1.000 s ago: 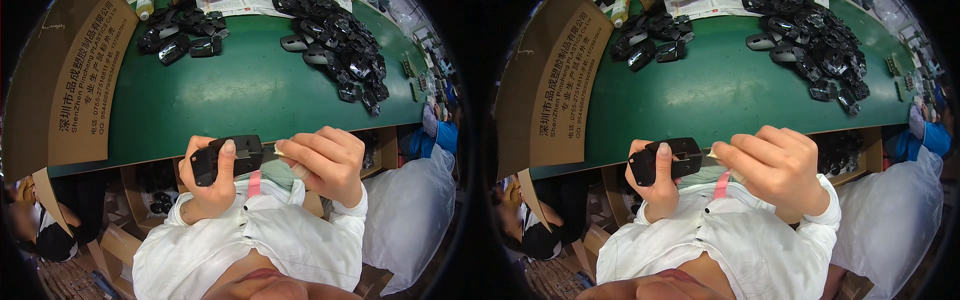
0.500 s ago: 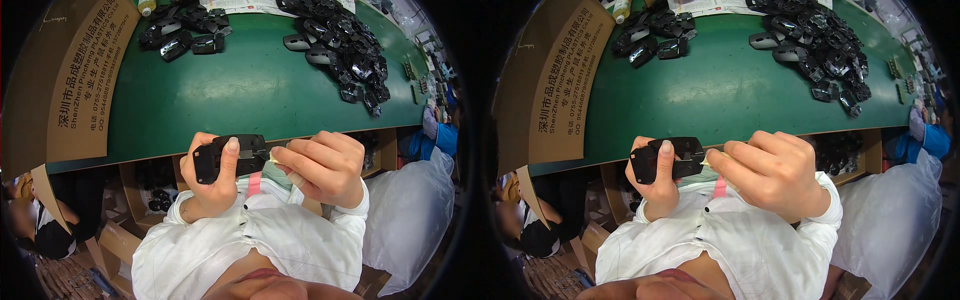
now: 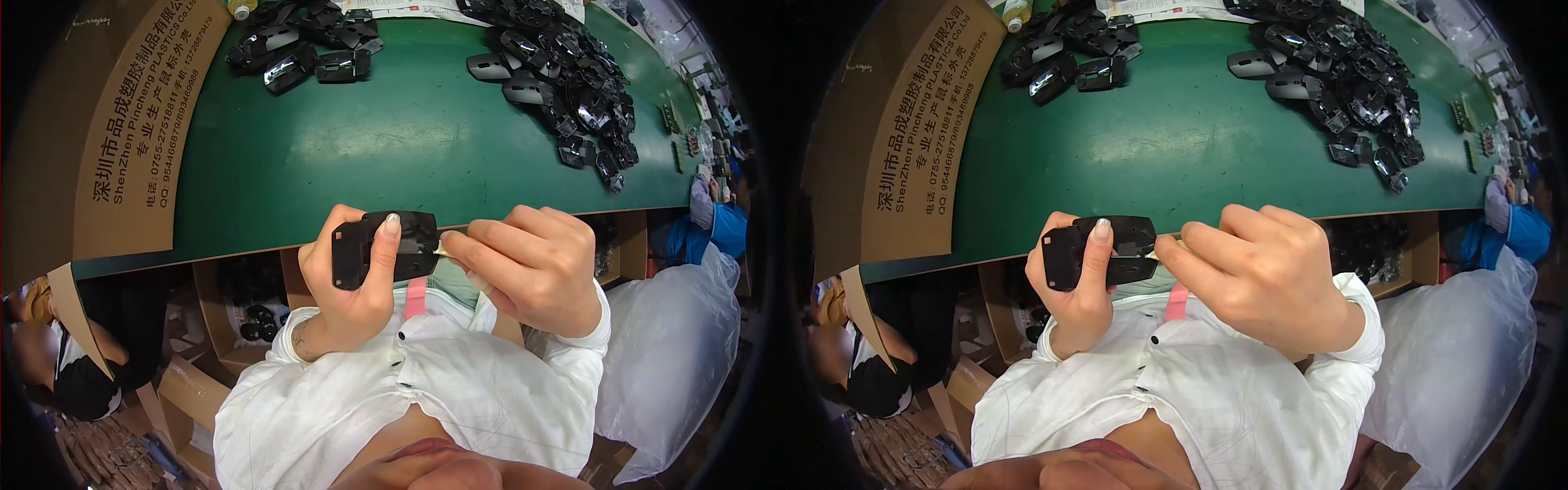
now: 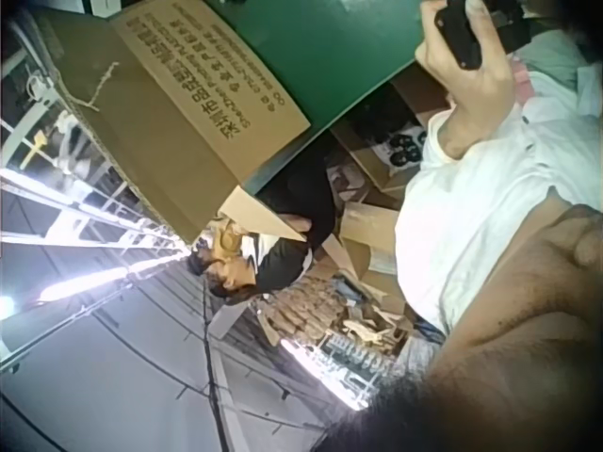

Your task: Cleaning and deburring black plastic electronic components using a scraper tool at a manual assembly station.

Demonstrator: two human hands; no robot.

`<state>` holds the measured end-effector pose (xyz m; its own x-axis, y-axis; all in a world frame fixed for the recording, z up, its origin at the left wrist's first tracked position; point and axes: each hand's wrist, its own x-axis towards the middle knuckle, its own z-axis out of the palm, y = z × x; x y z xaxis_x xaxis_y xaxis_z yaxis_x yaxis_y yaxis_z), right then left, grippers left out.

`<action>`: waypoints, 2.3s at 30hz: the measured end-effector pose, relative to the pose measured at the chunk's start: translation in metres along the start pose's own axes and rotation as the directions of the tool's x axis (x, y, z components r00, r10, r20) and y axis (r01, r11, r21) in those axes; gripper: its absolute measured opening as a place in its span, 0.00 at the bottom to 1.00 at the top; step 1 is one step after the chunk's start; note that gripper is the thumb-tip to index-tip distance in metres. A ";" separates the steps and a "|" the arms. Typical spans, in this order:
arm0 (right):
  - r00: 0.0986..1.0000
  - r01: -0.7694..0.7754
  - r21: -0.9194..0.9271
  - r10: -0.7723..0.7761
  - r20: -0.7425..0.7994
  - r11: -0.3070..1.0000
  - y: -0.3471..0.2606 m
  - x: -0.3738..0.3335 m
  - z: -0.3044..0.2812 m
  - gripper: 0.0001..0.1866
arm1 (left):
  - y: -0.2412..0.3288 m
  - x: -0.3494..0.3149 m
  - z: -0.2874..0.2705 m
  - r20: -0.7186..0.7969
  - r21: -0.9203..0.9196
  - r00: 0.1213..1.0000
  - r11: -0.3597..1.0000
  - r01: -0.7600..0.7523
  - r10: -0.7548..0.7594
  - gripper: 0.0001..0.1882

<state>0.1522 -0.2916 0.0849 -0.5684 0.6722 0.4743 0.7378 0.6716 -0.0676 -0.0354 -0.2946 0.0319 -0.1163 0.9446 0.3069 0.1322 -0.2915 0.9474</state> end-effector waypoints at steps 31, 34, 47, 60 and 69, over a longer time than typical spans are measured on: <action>0.895 -0.437 0.048 0.430 0.115 0.898 0.026 -0.014 -0.014 0.12 | -0.004 0.001 -0.011 -0.069 -0.050 0.998 0.999 0.006 -0.010 0.07; 0.812 -0.524 0.513 0.581 0.059 0.680 0.025 -0.021 0.008 0.10 | 0.002 -0.002 -0.007 -0.092 -0.051 0.996 0.999 0.011 -0.015 0.07; 0.670 -0.014 0.984 0.729 0.143 -0.180 -0.022 -0.031 0.076 0.20 | -0.022 -0.003 0.012 -0.006 -0.029 0.924 0.924 -0.382 0.382 0.13; 0.723 0.192 0.981 0.674 -0.152 0.015 -0.018 -0.041 0.085 0.22 | -0.033 -0.012 -0.004 0.239 0.047 0.708 0.721 -0.692 0.664 0.12; 0.719 0.273 0.960 0.677 -0.160 -0.064 -0.020 -0.041 0.088 0.22 | -0.032 -0.016 -0.008 0.263 0.115 0.672 0.670 -0.734 0.692 0.13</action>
<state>0.1283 -0.3051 -0.0104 0.1486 0.8879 0.4355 -0.5517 0.4399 -0.7086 -0.0455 -0.3016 -0.0021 0.2725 0.4732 0.8378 0.2867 -0.8711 0.3987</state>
